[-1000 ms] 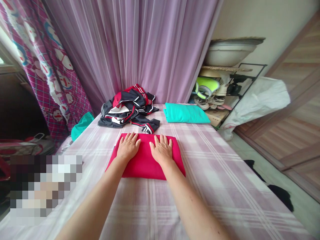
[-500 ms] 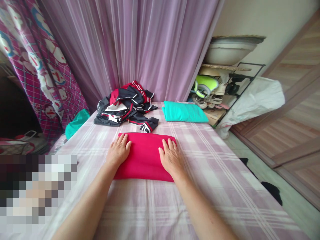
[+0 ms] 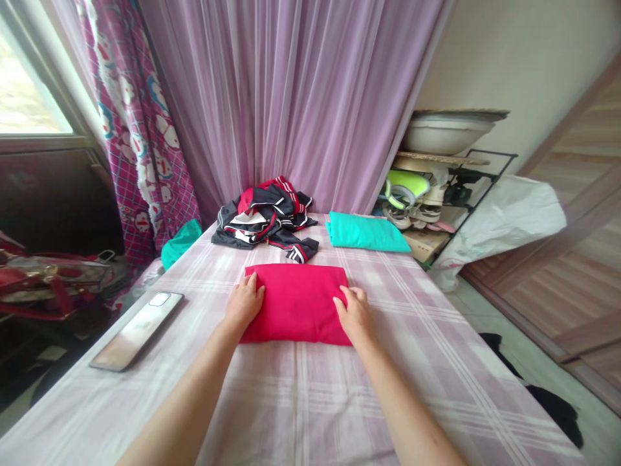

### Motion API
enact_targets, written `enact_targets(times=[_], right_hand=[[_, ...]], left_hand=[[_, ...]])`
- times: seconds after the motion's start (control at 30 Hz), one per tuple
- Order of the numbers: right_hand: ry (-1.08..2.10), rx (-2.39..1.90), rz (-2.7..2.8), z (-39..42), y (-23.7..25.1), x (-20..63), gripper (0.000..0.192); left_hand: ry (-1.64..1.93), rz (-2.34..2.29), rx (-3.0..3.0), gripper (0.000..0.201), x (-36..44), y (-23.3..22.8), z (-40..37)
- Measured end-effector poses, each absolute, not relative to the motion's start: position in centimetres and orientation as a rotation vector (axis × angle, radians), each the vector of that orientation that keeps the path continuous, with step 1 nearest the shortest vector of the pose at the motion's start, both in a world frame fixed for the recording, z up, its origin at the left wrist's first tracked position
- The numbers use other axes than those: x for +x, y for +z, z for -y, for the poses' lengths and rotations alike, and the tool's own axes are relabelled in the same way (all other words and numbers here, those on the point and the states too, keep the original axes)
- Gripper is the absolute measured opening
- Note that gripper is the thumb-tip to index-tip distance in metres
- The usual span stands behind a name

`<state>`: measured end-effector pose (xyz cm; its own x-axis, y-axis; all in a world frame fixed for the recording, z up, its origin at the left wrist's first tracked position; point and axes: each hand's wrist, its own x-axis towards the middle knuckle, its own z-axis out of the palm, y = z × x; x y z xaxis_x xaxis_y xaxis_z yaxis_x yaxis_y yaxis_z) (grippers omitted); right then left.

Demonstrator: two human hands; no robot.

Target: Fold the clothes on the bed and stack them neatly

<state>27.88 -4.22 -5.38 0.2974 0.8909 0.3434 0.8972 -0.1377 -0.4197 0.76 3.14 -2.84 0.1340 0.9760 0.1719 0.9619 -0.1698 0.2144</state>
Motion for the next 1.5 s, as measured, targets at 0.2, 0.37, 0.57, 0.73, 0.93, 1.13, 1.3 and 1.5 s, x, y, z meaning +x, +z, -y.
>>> enact_targets(times=[0.2,0.37,0.57,0.73,0.93,1.13,1.3,1.5], right_hand=[[-0.067,-2.207,1.731,5.6,-2.1,27.1,0.041],[-0.245,-1.970,1.908,4.9,-1.2,22.7,0.046],[-0.147,-1.897,2.072,4.4,-4.4,21.0,0.047],[-0.273,-1.873,2.071,5.0,-4.9,22.9,0.048],[-0.246,-2.017,1.980,6.4,-6.6,28.0,0.050],[-0.113,-2.202,1.838,5.4,-4.2,30.1,0.049],[-0.183,-1.927,1.849,0.0,1.2,24.9,0.051],[0.063,-1.972,2.027,-4.3,-0.4,21.5,0.044]], left_hand=[[0.463,-2.165,2.343,0.048,3.3,-0.7,0.8],[0.492,-1.901,2.477,0.048,7.6,-1.0,2.8],[0.526,-1.818,2.578,0.048,6.1,-2.6,2.2],[0.513,-1.787,2.630,0.052,4.1,-2.7,1.8],[0.580,-1.863,2.582,0.056,1.1,-4.1,1.1],[0.580,-1.846,2.567,0.056,0.2,-4.7,0.6],[0.554,-1.868,2.551,0.055,0.5,-4.5,0.7],[0.535,-1.883,2.566,0.053,0.4,-4.5,0.6]])
